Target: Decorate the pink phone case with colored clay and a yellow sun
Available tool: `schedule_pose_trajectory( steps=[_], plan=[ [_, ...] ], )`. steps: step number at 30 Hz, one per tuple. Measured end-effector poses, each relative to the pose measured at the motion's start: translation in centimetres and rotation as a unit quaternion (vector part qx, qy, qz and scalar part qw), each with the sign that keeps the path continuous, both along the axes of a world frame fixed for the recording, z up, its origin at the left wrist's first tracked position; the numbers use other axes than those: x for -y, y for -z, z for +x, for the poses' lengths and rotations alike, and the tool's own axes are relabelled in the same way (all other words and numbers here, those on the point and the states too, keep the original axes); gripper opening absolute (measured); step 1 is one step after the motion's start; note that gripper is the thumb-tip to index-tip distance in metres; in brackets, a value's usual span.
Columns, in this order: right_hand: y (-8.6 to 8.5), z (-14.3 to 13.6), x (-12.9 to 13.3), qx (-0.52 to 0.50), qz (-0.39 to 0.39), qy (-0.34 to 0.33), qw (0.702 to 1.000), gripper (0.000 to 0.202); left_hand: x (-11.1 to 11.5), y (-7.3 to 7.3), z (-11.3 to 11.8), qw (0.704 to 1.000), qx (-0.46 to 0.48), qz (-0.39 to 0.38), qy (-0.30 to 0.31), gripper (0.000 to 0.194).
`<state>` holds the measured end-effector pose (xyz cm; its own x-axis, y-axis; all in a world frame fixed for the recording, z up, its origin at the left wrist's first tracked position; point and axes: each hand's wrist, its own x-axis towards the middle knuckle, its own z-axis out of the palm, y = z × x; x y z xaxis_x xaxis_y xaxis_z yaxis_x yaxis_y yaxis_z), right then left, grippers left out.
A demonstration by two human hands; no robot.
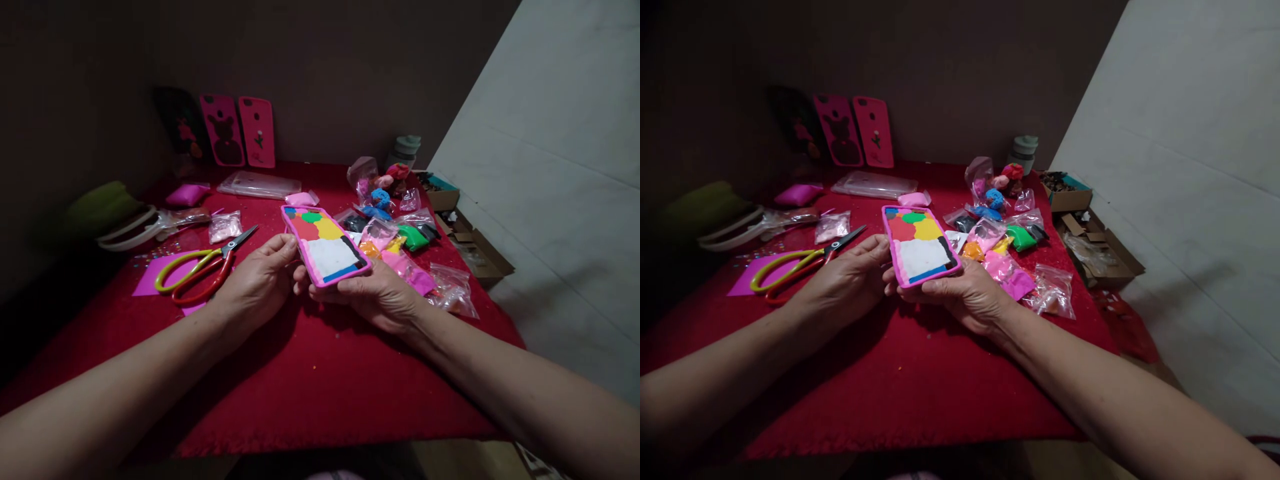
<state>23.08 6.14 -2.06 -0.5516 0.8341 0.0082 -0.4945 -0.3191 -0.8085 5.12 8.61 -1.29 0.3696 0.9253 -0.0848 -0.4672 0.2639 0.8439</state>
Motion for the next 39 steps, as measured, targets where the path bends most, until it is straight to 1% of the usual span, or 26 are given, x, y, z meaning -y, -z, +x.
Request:
schedule_pose_trajectory(
  steps=[7,10,12,13,14,16,17,18,20,22,24,27,32,34,37,39],
  plan=[
    [0.1,0.3,-0.2,-0.021,-0.036,-0.028,0.999,0.041,0.3,0.1,0.3,1.0,-0.001,-0.01,-0.006,0.017],
    [0.2,0.3,-0.3,-0.018,-0.087,-0.01,0.996,0.039,0.1,-0.2,-0.1,0.996,-0.06,-0.064,-0.002,0.013],
    [0.2,0.3,-0.3,-0.014,-0.119,0.011,0.993,0.04,-0.1,-0.8,-0.7,0.989,-0.114,-0.09,-0.036,0.006],
    [0.2,0.3,-0.3,-0.01,-0.131,0.019,0.991,0.042,-0.2,-1.3,-1.0,0.986,-0.133,-0.083,-0.061,0.003],
    [0.2,0.3,-0.3,-0.004,-0.139,0.024,0.99,0.043,-0.2,-1.7,-1.3,0.978,-0.17,-0.053,-0.112,0.008],
    [0.2,0.3,-0.3,0.001,-0.145,0.026,0.989,0.044,-0.1,-2.8,-1.8,0.957,-0.232,0.062,-0.163,0.01],
    [0.3,0.3,-0.3,-0.001,-0.145,0.025,0.989,0.045,0.0,-3.3,-2.0,0.945,-0.262,0.12,-0.153,0.008],
    [0.3,0.4,-0.3,-0.005,-0.143,0.026,0.989,0.046,0.2,-3.8,-2.2,0.932,-0.291,0.174,-0.129,0.005],
    [0.3,0.4,-0.3,-0.011,-0.142,0.028,0.989,0.046,0.6,-4.3,-2.3,0.892,-0.344,0.283,-0.075,0.004],
    [0.3,0.4,-0.4,-0.008,-0.144,0.028,0.989,0.043,1.1,-4.4,-2.1,0.847,-0.381,0.37,-0.033,0.006],
    [0.2,0.4,-0.4,-0.003,-0.144,0.025,0.989,0.039,1.4,-4.2,-1.8,0.808,-0.405,0.427,-0.02,0.009],
    [0.1,0.4,-0.3,-0.007,-0.14,0.019,0.99,0.039,1.8,-3.6,-1.3,0.775,-0.424,0.467,-0.036,0.01],
    [0.0,0.4,-0.2,-0.004,-0.137,0.017,0.99,0.036,2.2,-3.2,-1.1,0.75,-0.431,0.5,-0.049,0.014],
    [0.0,0.4,-0.2,-0.003,-0.133,0.014,0.991,0.037,2.1,-3.2,-1.1,0.755,-0.429,0.494,-0.048,0.014],
    [0.1,0.4,-0.3,-0.002,-0.127,0.008,0.992,0.039,1.9,-3.2,-1.1,0.781,-0.424,0.457,-0.039,0.012],
    [0.0,0.4,-0.3,-0.002,-0.124,0.007,0.992,0.042,1.8,-3.1,-1.1,0.792,-0.418,0.443,-0.033,0.012]
  ],
)
